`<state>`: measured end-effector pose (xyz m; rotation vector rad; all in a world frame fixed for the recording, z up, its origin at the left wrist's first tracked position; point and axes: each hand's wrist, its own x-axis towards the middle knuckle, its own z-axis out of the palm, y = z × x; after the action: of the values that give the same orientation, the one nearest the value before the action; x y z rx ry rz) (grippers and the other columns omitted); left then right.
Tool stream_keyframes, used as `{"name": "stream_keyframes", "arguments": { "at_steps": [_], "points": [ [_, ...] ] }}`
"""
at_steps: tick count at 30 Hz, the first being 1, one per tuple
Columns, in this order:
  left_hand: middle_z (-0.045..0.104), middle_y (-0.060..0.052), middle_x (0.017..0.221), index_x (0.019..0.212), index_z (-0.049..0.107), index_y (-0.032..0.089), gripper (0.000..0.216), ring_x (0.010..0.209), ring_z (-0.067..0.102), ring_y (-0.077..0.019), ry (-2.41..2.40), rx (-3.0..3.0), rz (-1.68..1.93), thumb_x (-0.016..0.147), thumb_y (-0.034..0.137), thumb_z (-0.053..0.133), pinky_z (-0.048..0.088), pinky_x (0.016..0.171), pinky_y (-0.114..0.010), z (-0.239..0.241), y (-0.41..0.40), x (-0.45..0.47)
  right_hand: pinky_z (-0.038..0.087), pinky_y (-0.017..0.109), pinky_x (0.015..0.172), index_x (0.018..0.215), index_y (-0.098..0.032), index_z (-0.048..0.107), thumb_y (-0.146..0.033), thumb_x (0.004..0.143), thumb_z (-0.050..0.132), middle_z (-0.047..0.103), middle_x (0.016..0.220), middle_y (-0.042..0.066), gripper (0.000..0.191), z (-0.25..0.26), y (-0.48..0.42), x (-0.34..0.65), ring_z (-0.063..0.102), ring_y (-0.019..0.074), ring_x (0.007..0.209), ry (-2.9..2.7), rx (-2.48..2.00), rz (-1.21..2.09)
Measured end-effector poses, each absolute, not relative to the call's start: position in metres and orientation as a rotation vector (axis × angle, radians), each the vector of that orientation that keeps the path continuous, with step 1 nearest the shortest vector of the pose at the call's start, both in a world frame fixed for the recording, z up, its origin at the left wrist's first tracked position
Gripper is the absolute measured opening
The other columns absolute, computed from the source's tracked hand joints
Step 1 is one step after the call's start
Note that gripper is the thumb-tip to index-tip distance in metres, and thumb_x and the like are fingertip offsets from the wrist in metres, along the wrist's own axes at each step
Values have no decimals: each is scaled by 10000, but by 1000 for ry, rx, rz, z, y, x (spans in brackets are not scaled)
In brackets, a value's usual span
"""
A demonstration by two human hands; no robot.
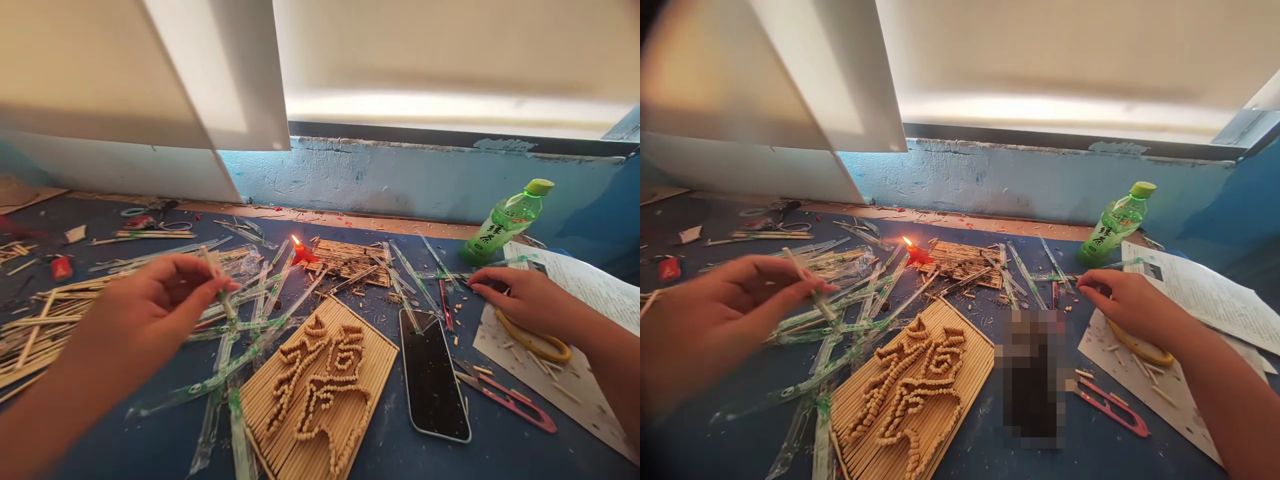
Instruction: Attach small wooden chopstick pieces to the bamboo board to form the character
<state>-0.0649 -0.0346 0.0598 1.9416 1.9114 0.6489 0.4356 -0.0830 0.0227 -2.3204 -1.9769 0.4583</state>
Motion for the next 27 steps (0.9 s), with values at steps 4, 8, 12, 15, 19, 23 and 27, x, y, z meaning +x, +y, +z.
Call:
{"name": "stream_keyframes", "arguments": {
  "at_steps": [4,8,12,15,19,23,27],
  "points": [
    [750,41,818,902,587,250,238,726,679,-190,1902,1855,606,864,485,591,470,664,-257,28,-44,-59,494,379,666,1092,-274,721,-502,920,504,751,1027,91,359,21,-82,437,673,293,793,-1990,-2291,440],
    [768,66,896,954,610,285,218,643,662,-174,1959,1924,563,885,490,585,472,660,-263,15,-50,-60,485,370,647,1107,-258,717,-517,930,500,747,1009,95,381,25,-84,426,663,273,760,-2004,-2264,435],
    [765,29,998,1005,644,308,152,718,690,-204,1695,2259,577,927,404,556,518,695,-308,19,-66,-49,502,340,596,1315,-314,605,-538,914,568,738,909,52,461,40,-101,382,652,229,695,-1977,-1998,518],
    [736,17,1031,1084,619,327,177,882,698,-198,1261,2493,760,941,252,547,539,809,-297,24,-80,-33,573,349,746,1476,-404,424,-434,916,628,729,1045,31,597,53,-120,331,695,223,854,-1980,-1536,799],
    [695,-1,1056,1172,607,306,313,911,675,-147,953,2566,794,945,108,524,542,783,-223,33,-89,-12,605,324,706,1388,-408,547,-347,928,647,744,1047,26,475,62,-129,273,718,199,814,-1899,-1245,1040],
    [701,-3,1060,1154,627,279,251,928,680,-152,971,2608,781,954,156,539,541,822,-223,38,-86,-14,595,273,652,1111,-322,730,-327,975,589,763,927,8,196,64,-121,257,708,147,712,-1800,-1113,1067],
    [745,26,995,1015,694,274,161,825,709,-183,1210,2616,618,925,265,562,547,751,-262,34,-73,-44,588,243,591,1032,-270,748,-330,954,630,759,808,19,153,76,-123,274,710,149,667,-1671,-1216,877]
  ]
}}
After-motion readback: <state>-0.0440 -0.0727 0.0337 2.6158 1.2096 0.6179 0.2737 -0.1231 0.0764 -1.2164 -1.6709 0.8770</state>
